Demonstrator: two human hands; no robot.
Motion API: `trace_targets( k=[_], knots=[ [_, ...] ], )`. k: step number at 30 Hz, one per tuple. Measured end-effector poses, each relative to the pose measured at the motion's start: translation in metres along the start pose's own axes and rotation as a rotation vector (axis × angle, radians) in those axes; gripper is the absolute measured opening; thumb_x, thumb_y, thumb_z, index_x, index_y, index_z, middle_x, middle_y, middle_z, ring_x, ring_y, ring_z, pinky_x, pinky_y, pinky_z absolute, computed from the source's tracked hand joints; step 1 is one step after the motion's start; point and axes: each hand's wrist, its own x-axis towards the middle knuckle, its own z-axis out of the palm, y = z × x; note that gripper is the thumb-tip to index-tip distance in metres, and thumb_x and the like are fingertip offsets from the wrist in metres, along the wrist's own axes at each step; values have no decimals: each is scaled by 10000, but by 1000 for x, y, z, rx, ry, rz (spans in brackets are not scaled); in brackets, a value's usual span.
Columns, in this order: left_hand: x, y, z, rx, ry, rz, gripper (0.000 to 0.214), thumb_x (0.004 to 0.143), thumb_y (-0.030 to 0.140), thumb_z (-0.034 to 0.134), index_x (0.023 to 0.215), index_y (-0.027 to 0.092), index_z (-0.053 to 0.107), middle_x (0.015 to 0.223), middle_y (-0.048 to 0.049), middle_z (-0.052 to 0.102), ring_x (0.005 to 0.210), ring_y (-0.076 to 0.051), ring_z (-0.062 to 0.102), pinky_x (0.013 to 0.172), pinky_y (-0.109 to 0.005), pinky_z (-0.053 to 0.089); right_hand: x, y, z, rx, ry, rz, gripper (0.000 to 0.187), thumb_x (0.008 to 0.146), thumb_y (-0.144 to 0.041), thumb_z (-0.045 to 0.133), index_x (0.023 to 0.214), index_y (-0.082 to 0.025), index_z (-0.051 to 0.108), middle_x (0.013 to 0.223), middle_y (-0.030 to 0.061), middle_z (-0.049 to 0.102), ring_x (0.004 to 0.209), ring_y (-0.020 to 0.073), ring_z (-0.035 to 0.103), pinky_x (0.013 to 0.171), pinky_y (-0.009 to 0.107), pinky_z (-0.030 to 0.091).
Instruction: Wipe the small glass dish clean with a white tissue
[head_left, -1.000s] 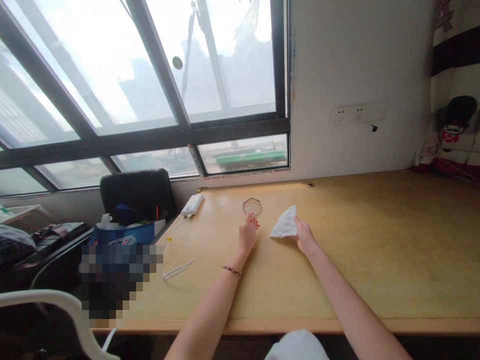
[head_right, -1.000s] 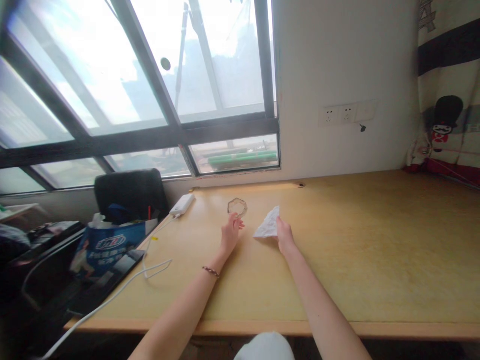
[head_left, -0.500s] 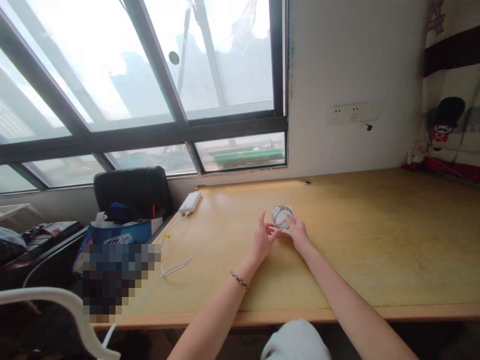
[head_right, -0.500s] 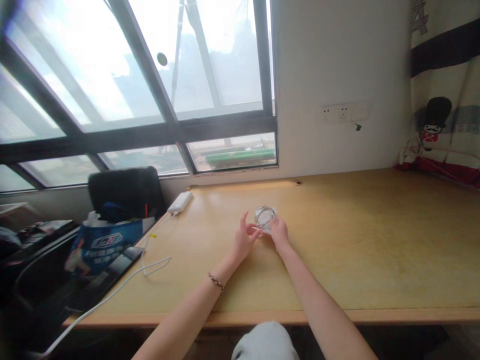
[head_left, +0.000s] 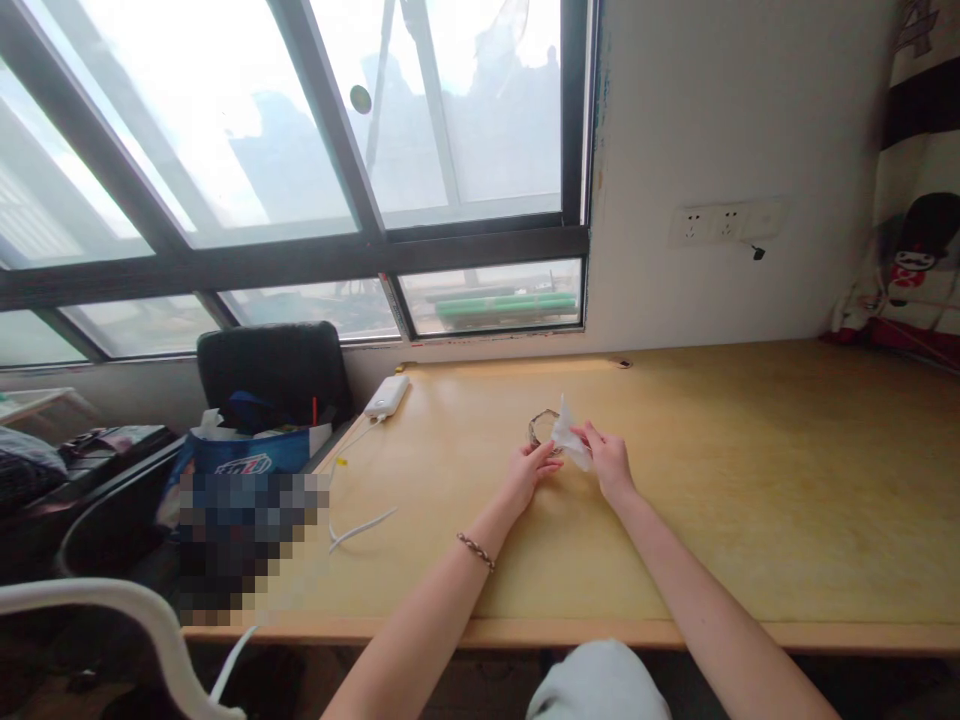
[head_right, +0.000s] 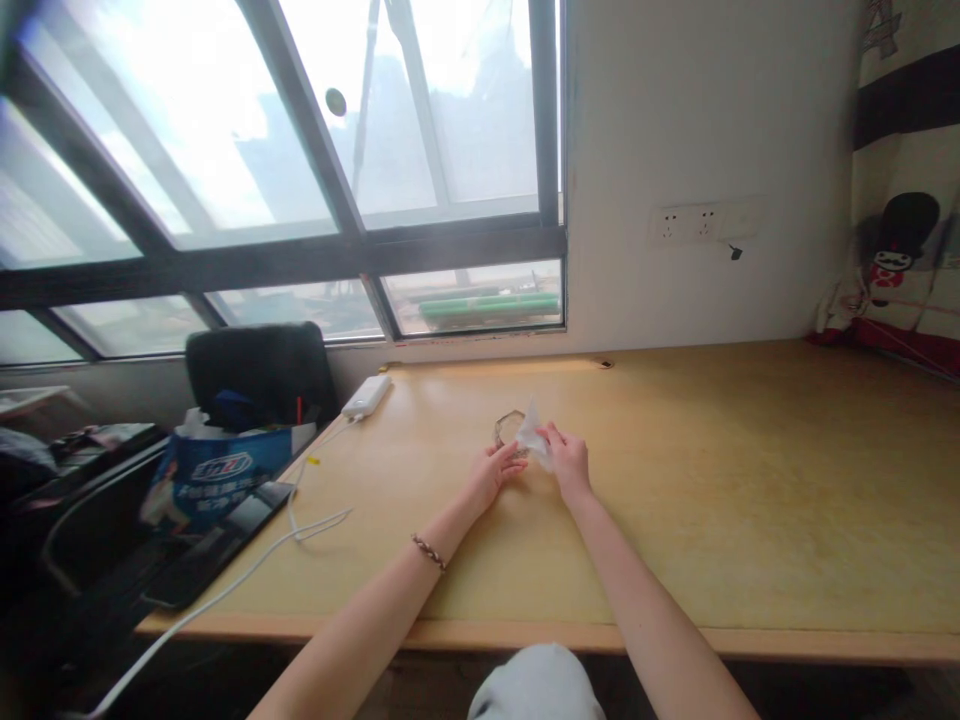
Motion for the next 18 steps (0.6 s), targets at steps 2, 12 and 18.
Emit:
trace_targets(
  k=[2,12,18],
  knots=[
    [0,0,0,-30,-2,1,331,642,318,655,836,64,568,810,-118,629,631,-131,611,606,-217,491,1,5,1,77,-35,26,422,644,-474,549,792,-92,652,810,102,661,723,189,596,602,240,435],
    [-11,1,6,253,-87,140,332,560,272,697,814,94,577,765,-76,639,687,-171,603,650,-270,477,-3,11,4,-227,-107,67,203,621,-313,586,722,-145,637,662,50,655,579,161,573,482,216,396],
    [-9,-4,6,405,-160,128,229,621,288,628,733,112,533,520,-9,571,458,-120,548,470,-225,448,-8,-2,-7,-804,78,-257,195,719,-278,482,612,-160,595,571,50,610,517,122,499,486,216,274]
  ],
)
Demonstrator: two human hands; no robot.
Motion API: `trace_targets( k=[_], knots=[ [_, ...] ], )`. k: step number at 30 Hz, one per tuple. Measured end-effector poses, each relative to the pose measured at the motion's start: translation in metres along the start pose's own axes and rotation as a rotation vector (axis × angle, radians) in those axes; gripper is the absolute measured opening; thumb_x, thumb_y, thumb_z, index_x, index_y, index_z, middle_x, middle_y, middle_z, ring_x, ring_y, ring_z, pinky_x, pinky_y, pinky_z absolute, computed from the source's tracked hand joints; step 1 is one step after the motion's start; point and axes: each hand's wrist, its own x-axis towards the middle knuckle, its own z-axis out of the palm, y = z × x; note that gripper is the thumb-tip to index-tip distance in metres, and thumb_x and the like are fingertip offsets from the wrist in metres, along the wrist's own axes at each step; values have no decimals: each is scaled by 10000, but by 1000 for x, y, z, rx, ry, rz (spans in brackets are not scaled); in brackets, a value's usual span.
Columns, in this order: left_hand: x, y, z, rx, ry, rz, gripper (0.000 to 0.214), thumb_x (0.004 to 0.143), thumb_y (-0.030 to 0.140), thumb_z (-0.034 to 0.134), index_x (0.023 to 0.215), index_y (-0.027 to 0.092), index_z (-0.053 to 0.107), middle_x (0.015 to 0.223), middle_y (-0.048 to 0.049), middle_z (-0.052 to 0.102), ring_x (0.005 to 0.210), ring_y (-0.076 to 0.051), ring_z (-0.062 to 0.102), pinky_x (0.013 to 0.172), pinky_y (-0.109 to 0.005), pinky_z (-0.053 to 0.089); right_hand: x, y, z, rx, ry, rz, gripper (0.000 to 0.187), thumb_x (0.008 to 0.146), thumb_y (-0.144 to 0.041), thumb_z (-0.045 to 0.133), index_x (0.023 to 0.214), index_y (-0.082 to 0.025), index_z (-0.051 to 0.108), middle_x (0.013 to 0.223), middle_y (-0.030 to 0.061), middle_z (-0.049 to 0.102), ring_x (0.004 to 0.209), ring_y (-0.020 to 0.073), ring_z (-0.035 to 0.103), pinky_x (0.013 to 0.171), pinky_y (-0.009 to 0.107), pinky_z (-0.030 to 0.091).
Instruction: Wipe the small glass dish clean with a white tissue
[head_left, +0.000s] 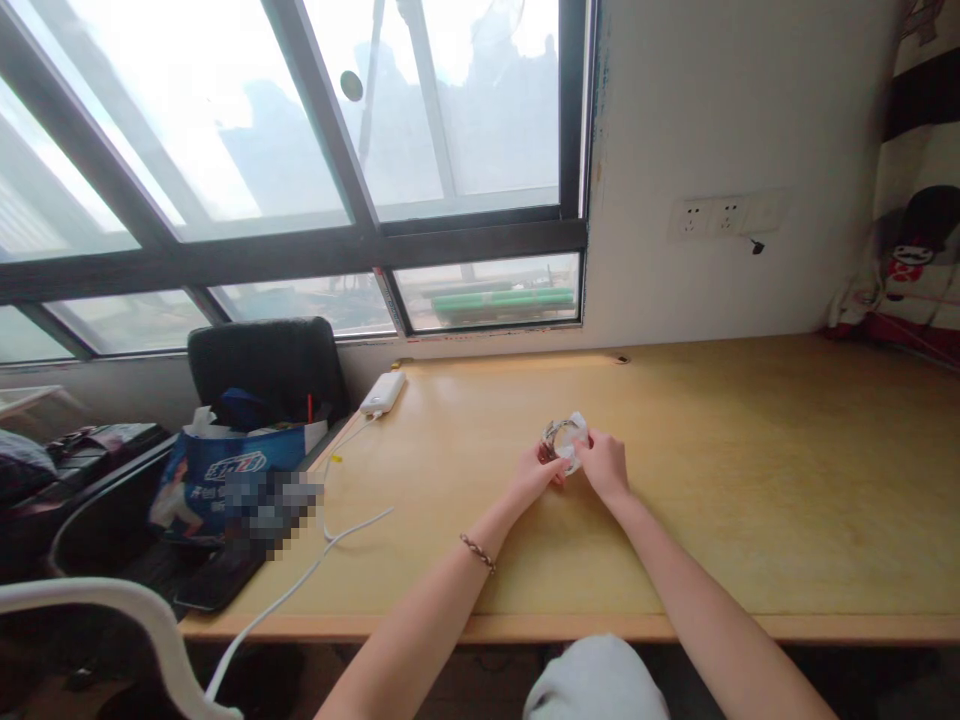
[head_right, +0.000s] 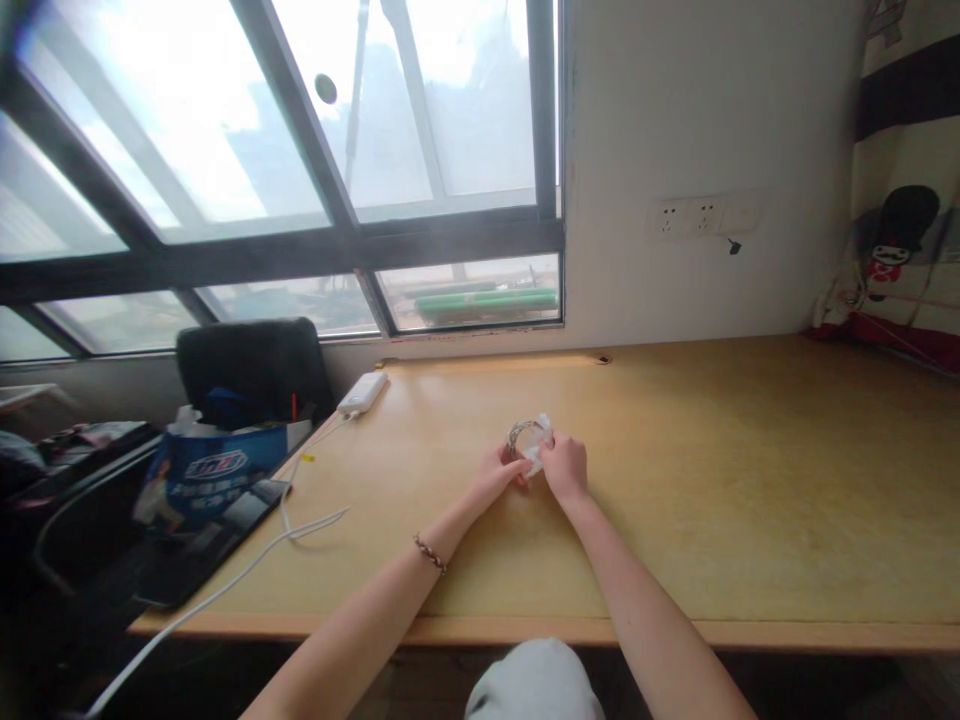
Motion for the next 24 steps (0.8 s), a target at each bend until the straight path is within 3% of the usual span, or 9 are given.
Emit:
trace_targets(
  k=[3,6,10,12,15,20,24],
  knots=[
    [0,3,-1,-68,-19,-70,200,659,288,575,721,109,510,543,-21,579,412,-110,535,406,-204,421,-2,-3,-4,-54,75,-115,288,777,-338,411,631,-164,587,572,51,600,503,111,476,493,222,258],
    [-3,9,-1,-137,-4,-103,222,672,294,566,752,98,498,626,-58,607,438,-113,557,415,-199,436,2,-2,-2,5,45,-103,334,776,-373,401,582,-163,573,543,43,587,488,106,463,485,219,264],
    [-6,18,1,-148,29,-122,309,624,311,638,812,106,505,628,-55,608,514,-144,590,516,-250,495,8,6,9,216,-217,153,290,699,-343,473,487,-155,534,430,17,529,398,98,443,420,203,281],
    [-7,20,3,-135,62,-90,329,581,306,675,796,112,518,650,-47,607,545,-148,590,545,-266,501,7,8,15,423,-349,292,208,651,-314,513,540,-144,557,430,7,533,363,92,439,388,194,295],
    [-7,20,4,-90,104,-33,320,529,270,707,745,109,535,697,-50,610,587,-149,586,546,-255,491,4,10,21,658,-455,379,142,613,-263,530,623,-133,586,467,8,568,375,90,463,373,180,320],
    [-5,15,2,-47,61,-40,246,608,291,630,742,106,541,537,-24,579,441,-130,539,434,-239,439,6,10,17,582,-402,388,127,567,-270,582,556,-144,590,401,11,547,346,106,467,354,189,311],
    [-5,10,-4,-34,-8,-73,231,649,321,585,700,99,547,437,-7,527,328,-86,455,328,-180,315,10,8,10,273,-214,194,164,576,-310,591,521,-156,608,462,36,584,422,123,499,411,204,305]
  ],
)
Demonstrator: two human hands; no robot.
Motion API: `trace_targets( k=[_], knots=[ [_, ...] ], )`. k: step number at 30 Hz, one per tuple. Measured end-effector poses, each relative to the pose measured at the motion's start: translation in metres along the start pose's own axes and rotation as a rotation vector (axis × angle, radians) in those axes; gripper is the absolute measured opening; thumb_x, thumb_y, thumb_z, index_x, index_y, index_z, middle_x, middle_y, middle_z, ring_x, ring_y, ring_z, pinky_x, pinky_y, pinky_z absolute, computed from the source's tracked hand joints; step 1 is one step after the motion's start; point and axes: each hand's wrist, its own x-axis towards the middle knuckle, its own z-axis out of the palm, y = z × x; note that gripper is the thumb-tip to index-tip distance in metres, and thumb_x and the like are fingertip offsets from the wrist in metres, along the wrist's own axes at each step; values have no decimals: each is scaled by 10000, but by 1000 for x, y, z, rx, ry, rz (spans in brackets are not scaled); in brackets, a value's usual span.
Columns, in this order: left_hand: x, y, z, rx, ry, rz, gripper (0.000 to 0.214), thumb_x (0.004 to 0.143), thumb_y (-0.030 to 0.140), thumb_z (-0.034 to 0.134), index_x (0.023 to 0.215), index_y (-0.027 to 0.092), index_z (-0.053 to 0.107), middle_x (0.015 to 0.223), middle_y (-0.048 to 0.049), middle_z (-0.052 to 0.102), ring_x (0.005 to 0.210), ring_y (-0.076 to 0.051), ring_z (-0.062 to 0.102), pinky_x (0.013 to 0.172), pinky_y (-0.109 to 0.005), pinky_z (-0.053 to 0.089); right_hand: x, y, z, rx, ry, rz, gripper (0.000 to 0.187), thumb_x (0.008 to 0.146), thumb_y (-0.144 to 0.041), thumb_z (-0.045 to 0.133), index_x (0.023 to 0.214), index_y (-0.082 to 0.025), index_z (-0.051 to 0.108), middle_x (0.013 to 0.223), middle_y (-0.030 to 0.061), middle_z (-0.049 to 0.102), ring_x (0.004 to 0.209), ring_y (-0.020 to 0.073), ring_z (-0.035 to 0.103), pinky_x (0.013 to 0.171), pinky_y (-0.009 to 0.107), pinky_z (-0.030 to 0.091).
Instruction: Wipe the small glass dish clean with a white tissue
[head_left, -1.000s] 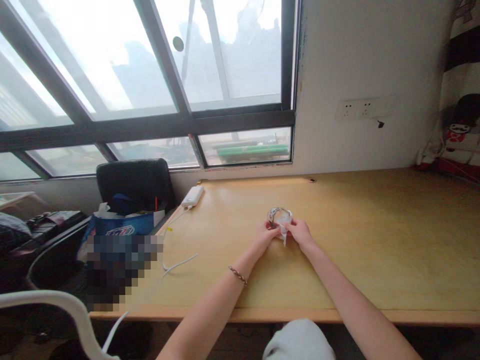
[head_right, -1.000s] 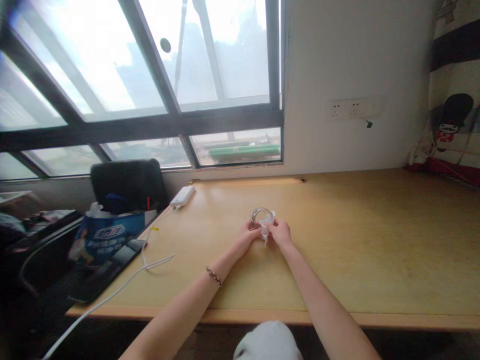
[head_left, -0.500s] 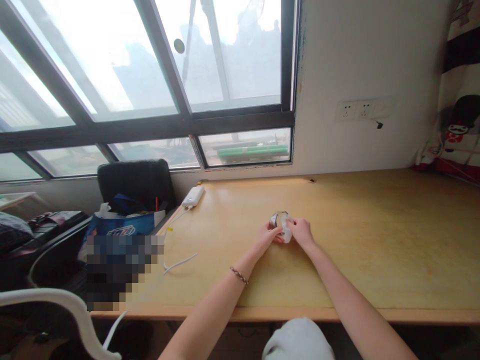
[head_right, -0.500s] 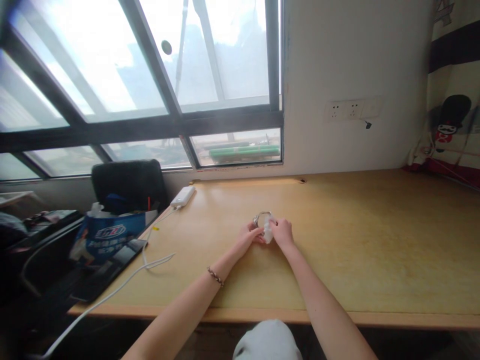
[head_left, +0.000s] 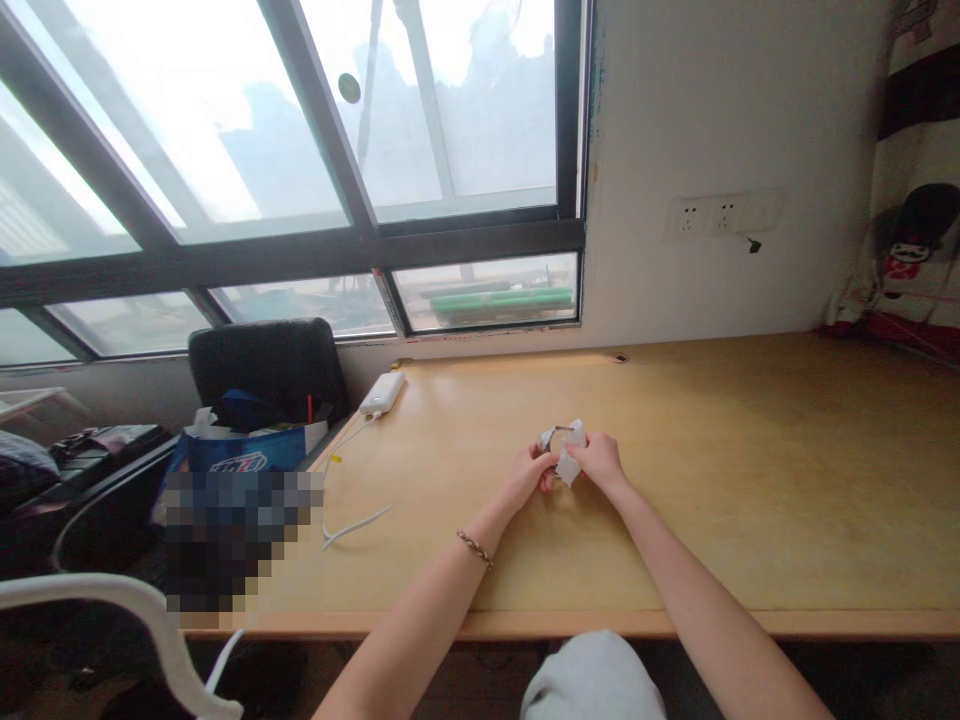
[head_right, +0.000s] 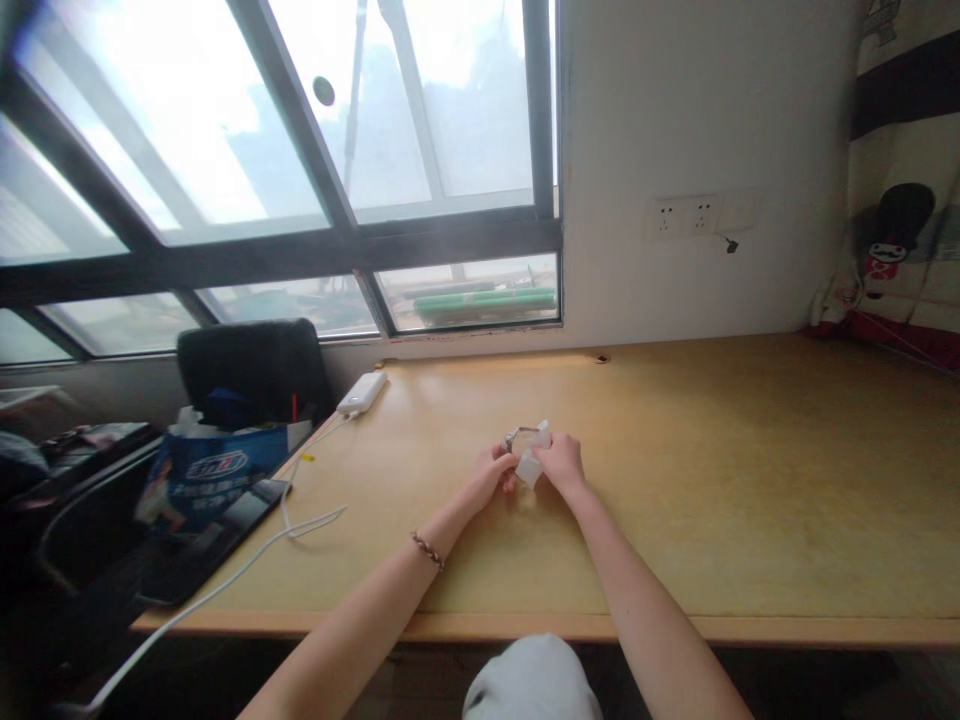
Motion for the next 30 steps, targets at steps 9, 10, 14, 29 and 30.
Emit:
trace_targets(
  k=[9,10,14,29,30],
  knots=[
    [-3,11,2,-182,-22,41,437,636,420,617,953,140,506,747,-36,592,471,-78,540,460,-192,427,1,6,4,-57,75,-24,323,719,-363,447,536,-154,611,427,58,568,463,153,532,456,220,343],
    [-4,14,3,-192,-31,51,483,612,394,647,1006,163,490,857,-50,593,513,-80,556,494,-198,442,1,6,5,-15,57,32,340,726,-366,432,507,-162,592,379,47,538,425,149,518,437,219,346],
    [-8,20,5,-189,-91,102,663,548,282,712,1149,213,440,1108,-81,518,705,-123,583,618,-216,456,-4,4,7,203,-91,185,402,752,-388,372,435,-187,516,293,10,459,285,115,429,346,212,327],
    [7,4,-13,-253,57,-32,593,717,586,413,947,73,600,312,74,342,263,-16,204,364,-181,250,-12,-8,14,415,-272,153,198,636,-225,470,714,-144,633,465,52,610,399,176,569,387,242,428],
    [7,5,-14,-242,73,-57,614,705,606,408,915,65,610,285,84,286,255,-22,201,353,-185,229,-13,-9,14,405,-271,152,202,642,-225,459,709,-141,631,441,52,599,383,179,562,379,245,423]
  ],
)
